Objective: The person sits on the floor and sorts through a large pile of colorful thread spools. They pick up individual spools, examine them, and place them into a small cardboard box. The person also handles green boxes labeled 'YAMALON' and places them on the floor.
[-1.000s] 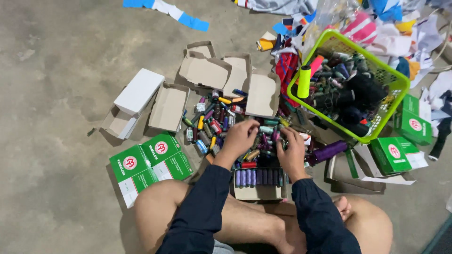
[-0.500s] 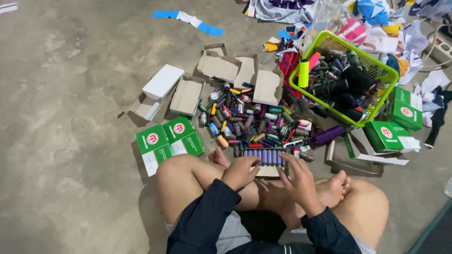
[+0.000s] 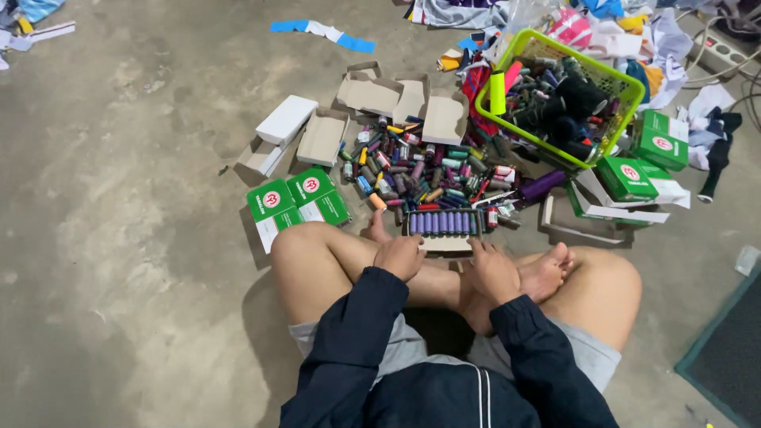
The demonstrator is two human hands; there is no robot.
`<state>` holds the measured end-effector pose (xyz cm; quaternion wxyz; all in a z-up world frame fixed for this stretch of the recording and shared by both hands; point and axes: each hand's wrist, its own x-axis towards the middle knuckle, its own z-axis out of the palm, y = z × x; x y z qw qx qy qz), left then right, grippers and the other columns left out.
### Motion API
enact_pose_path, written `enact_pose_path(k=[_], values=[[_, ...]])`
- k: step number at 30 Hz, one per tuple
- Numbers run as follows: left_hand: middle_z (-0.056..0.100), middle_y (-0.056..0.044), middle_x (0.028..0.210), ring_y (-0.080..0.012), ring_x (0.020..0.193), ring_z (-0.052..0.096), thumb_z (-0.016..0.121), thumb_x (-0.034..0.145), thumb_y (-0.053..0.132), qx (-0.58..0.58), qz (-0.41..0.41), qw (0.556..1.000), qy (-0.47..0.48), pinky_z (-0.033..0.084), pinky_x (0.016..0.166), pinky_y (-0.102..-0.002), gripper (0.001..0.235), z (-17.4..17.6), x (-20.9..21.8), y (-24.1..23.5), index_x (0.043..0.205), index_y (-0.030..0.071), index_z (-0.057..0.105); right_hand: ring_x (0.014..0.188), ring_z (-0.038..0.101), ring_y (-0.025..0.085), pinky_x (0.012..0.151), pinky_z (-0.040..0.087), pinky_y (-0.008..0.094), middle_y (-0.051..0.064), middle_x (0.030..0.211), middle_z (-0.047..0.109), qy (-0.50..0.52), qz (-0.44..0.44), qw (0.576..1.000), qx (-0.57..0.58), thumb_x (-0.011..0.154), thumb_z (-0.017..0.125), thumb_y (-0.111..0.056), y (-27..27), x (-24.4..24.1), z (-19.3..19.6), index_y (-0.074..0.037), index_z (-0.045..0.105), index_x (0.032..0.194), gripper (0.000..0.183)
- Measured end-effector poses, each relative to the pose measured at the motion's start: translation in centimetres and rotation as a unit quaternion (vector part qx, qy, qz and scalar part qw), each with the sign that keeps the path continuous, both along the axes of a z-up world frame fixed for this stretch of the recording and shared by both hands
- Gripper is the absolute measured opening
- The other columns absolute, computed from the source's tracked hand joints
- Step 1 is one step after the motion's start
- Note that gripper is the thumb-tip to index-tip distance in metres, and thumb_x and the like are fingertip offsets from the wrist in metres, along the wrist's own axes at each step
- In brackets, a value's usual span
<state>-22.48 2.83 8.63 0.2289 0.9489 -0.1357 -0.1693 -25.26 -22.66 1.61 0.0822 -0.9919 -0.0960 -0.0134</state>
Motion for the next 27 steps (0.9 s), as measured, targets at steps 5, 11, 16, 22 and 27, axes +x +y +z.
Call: enact_pose_path(k=[5, 11, 16, 22, 27], values=[[0.068, -0.022, 0.126, -0.0391, 0.124, 0.062, 0.050, 0.101, 0.028, 0.015, 0.008, 0.999, 0.046, 0.047, 0.108, -0.050, 0.037, 9.0, -4.4, -0.3, 0.129, 0.008, 0.064, 0.111, 0.069, 0.033, 0.088, 0.062, 0.041, 0.009, 0.113, 0.071, -0.012, 0.008, 1.000, -0.006, 0.088, 0.067, -0.038, 2.2, -4.0, 3.0, -0.021, 0.056, 0.135, 0.051], [0.067, -0.025, 0.126, -0.0429, 0.123, 0.062, 0.048, 0.100, 0.025, -0.011, 0.004, 0.998, 0.066, 0.047, 0.108, -0.052, 0.035, 8.2, -5.3, 0.4, 0.128, 0.009, 0.063, 0.124, 0.061, 0.028, 0.093, 0.059, 0.043, 0.005, 0.124, 0.069, -0.023, 0.031, 0.998, 0.042, 0.088, 0.064, -0.038, 4.5, -5.7, 5.5, -0.023, 0.057, 0.135, 0.049], [0.075, -0.014, 0.113, -0.0364, 0.112, 0.070, 0.059, 0.094, 0.027, -0.074, 0.014, 0.997, 0.006, 0.056, 0.096, -0.048, 0.027, 2.2, -2.8, 0.3, 0.118, 0.019, 0.068, 0.128, 0.059, 0.028, 0.093, 0.061, 0.042, 0.004, 0.128, 0.067, 0.025, 0.027, 0.997, 0.074, 0.086, 0.066, -0.035, 4.0, -4.2, 5.2, -0.026, 0.052, 0.138, 0.055], [0.076, -0.014, 0.105, -0.0361, 0.106, 0.071, 0.058, 0.095, 0.025, -0.097, -0.030, 0.995, -0.012, 0.058, 0.091, -0.047, 0.022, 2.4, -0.9, -3.1, 0.112, 0.016, 0.069, 0.127, 0.058, 0.023, 0.091, 0.062, 0.034, 0.003, 0.127, 0.066, 0.059, -0.009, 0.998, 0.030, 0.085, 0.067, -0.030, 1.6, -3.0, 4.8, -0.024, 0.052, 0.137, 0.054], [0.074, -0.016, 0.103, -0.0399, 0.103, 0.071, 0.059, 0.095, 0.019, -0.142, -0.050, 0.989, 0.003, 0.058, 0.089, -0.050, 0.023, 3.3, 0.5, -3.4, 0.115, 0.013, 0.067, 0.116, 0.068, 0.033, 0.093, 0.060, 0.045, 0.011, 0.118, 0.072, 0.068, -0.072, 0.972, 0.213, 0.089, 0.072, -0.029, 1.3, -2.0, 8.6, -0.025, 0.064, 0.133, 0.044]])
